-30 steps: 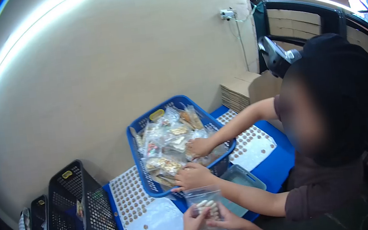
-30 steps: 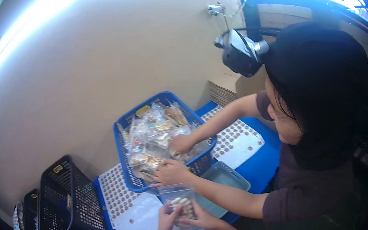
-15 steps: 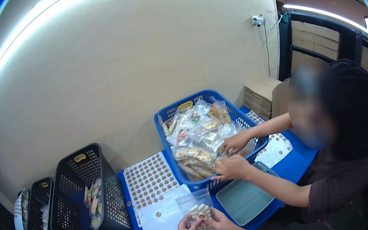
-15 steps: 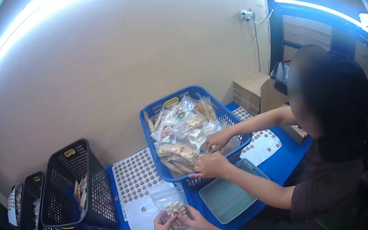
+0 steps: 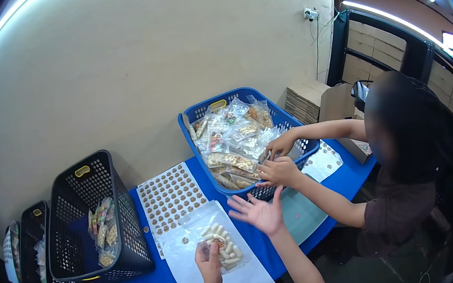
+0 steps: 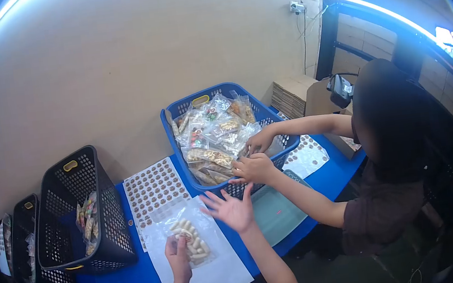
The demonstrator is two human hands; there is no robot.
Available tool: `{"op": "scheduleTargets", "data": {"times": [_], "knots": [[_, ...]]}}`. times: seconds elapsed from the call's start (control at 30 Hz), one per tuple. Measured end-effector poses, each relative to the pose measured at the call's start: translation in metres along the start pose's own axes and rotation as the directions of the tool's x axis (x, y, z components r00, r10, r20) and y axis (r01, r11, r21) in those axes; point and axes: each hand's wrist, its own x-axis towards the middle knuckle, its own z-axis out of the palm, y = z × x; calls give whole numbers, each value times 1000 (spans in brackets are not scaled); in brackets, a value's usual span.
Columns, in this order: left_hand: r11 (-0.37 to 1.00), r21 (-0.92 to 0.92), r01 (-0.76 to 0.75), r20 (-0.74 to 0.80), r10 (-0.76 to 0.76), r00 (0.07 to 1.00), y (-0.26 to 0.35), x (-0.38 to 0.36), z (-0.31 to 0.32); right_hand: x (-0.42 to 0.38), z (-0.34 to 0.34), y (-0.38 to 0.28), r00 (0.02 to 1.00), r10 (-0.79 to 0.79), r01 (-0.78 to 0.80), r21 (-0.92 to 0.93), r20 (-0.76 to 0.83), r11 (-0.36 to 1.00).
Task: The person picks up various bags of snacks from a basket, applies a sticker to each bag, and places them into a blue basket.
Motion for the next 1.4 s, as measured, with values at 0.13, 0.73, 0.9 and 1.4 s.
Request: {"op": "scheduleTargets", "data": {"times": [0.13,0.73,0.9,1.4], "knots": [[997,55,62,1,-63,998,-4,-11,-23,28,21,0,997,33,-32,23,-74,999],[995,76,58,-171,-44,984,3,-27,-55,57,80,22,952,-278,305,-499,129,811],[985,166,48,-118,-28,993,-8,-31,-55,-44,-47,61,945,235,-290,-914,-227,284],[980,156,122,134,-144,980,-9,-11,-13,-65,-13,48,992,84,-105,-985,-94,135]]}}
